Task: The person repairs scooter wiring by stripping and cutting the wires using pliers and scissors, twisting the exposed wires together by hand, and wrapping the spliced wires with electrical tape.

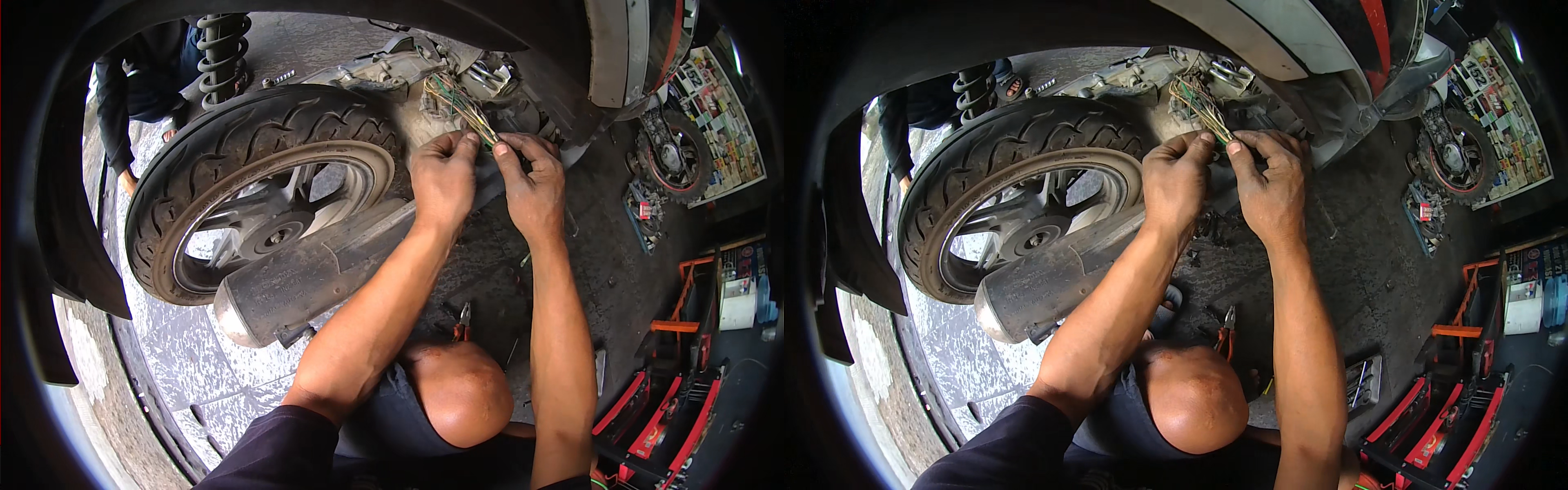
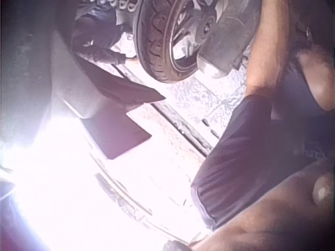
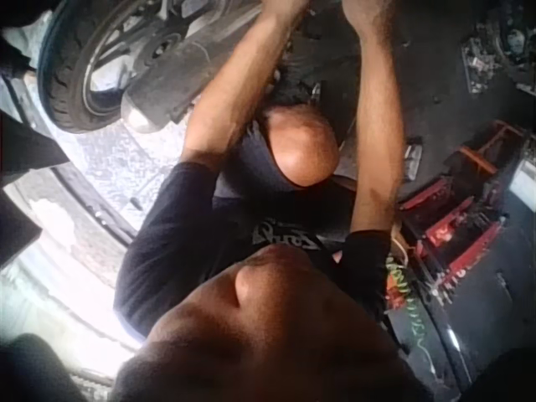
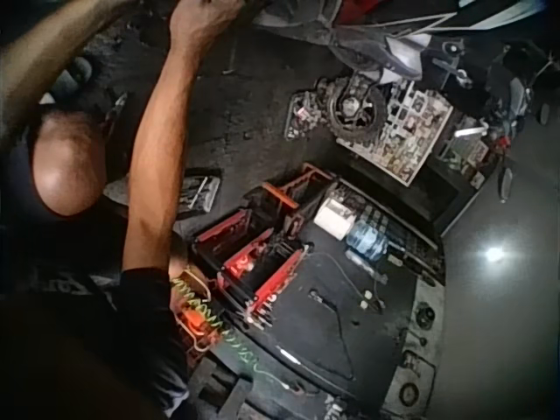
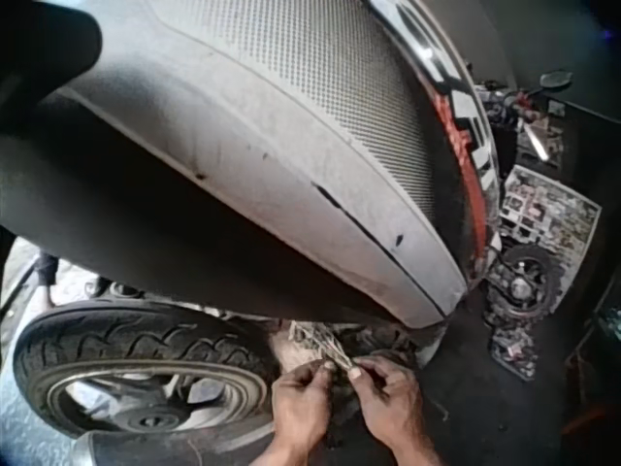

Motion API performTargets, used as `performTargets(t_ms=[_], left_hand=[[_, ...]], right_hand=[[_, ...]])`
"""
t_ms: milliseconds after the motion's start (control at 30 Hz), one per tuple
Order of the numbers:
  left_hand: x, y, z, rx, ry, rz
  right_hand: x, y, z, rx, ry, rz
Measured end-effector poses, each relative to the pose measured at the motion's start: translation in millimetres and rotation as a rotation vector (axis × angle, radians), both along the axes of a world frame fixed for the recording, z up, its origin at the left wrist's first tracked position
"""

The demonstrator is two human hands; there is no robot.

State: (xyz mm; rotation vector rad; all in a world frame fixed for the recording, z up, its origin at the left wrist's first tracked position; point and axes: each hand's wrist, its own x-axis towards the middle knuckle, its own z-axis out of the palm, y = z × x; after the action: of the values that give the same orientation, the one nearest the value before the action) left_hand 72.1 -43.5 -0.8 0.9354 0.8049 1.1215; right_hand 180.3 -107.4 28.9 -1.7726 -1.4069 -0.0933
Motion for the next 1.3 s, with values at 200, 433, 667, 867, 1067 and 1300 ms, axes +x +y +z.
performTargets(t_ms=[200, 433, 667, 867, 1067, 1300], left_hand=[[-1.4, 5.5, 11.0, -0.328, -0.32, -0.129], [-5.1, 0.0, 9.7, -0.371, -0.358, -0.107], [-7.1, -9.2, 0.7, -0.471, -0.636, -0.171], [-13.6, -3.7, -4.2, -0.455, -0.68, -0.218], [-14.1, 0.0, -8.7, -0.379, -0.658, -0.199], [-15.1, 7.9, 8.6, -0.479, -0.589, -0.308]], right_hand=[[0.1, -2.2, 1.0, -0.011, 0.006, 0.02], [-0.4, -0.9, -1.1, -0.001, 0.031, 0.013], [-1.3, -0.8, -1.0, 0.009, 0.056, -0.001], [-7.1, 1.3, -0.3, 0.025, 0.113, -0.017], [-21.3, -2.9, 1.8, -0.031, -0.397, -0.047], [-25.3, -1.6, 10.8, -0.061, -0.284, -0.002]])
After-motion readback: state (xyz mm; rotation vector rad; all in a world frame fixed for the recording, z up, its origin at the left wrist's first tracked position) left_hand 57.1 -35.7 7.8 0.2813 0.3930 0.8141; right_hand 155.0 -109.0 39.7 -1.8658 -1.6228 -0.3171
